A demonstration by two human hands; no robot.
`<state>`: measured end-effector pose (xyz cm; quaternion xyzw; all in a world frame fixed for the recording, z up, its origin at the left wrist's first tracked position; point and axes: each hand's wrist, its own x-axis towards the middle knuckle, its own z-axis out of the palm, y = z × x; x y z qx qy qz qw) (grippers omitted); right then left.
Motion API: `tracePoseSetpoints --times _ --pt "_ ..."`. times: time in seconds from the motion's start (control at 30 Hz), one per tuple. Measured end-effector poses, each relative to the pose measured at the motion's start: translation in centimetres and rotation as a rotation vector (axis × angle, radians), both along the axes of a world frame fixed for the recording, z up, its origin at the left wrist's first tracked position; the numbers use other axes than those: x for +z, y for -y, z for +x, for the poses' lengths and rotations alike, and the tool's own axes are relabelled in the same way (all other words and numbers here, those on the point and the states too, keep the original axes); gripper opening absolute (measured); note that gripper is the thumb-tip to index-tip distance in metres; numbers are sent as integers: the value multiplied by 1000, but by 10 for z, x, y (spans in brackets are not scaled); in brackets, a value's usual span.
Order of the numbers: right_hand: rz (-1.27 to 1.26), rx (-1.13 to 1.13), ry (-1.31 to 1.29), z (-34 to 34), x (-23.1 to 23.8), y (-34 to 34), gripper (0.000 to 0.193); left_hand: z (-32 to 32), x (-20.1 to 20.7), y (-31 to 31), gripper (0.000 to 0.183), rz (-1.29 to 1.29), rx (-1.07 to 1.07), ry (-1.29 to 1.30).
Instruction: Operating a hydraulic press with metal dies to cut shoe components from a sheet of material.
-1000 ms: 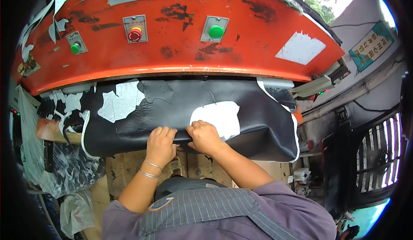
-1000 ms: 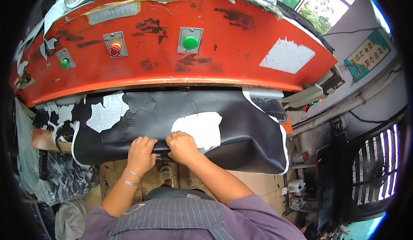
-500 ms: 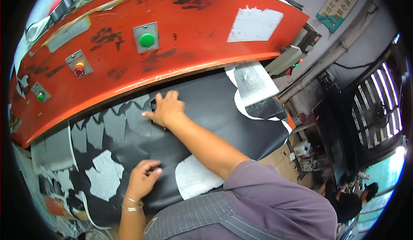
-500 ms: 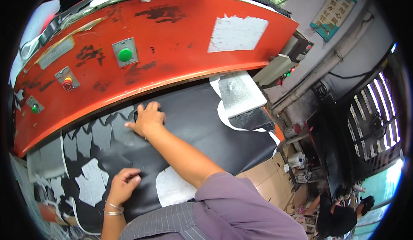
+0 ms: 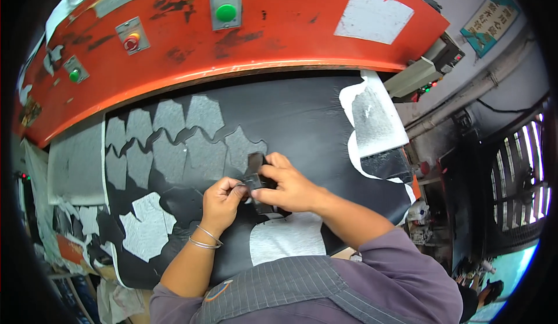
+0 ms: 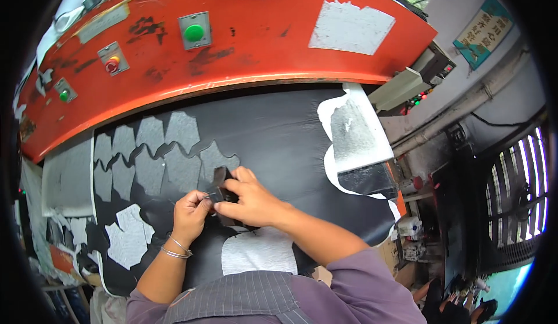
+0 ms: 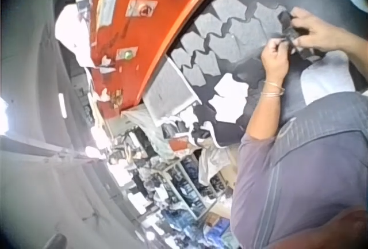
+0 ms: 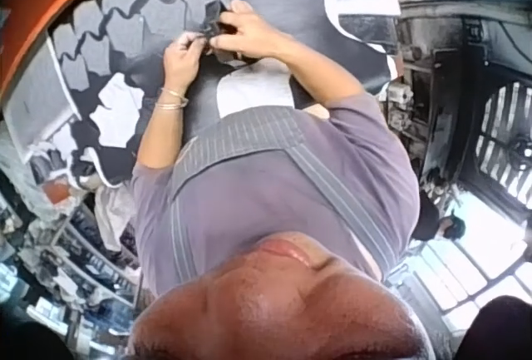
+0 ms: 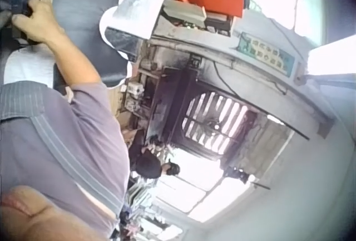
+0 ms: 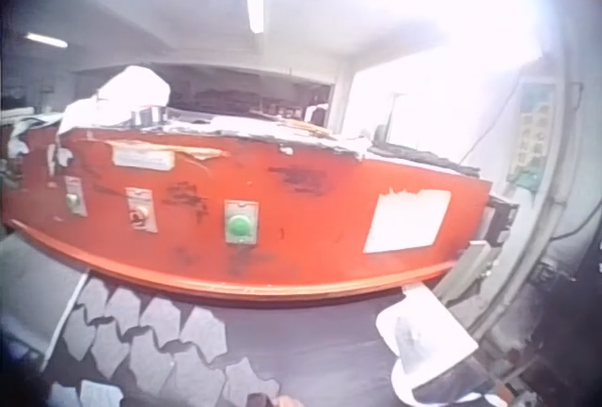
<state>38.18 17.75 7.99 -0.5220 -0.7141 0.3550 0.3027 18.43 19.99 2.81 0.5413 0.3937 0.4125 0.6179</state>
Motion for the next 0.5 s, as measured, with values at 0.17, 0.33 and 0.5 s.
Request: tracePoseSetpoints --times 0.17,0.33,0.5 --pt "216 167 340 36 37 -46 49 -63 25 21 21 13 -156 -397" --pt "682 634 1048 55 25 -120 18 -113 52 29 17 -5 -484 -649" --pt "749 481 971 70 0 -132 30 -81 50 16 30 280 -290 -614"
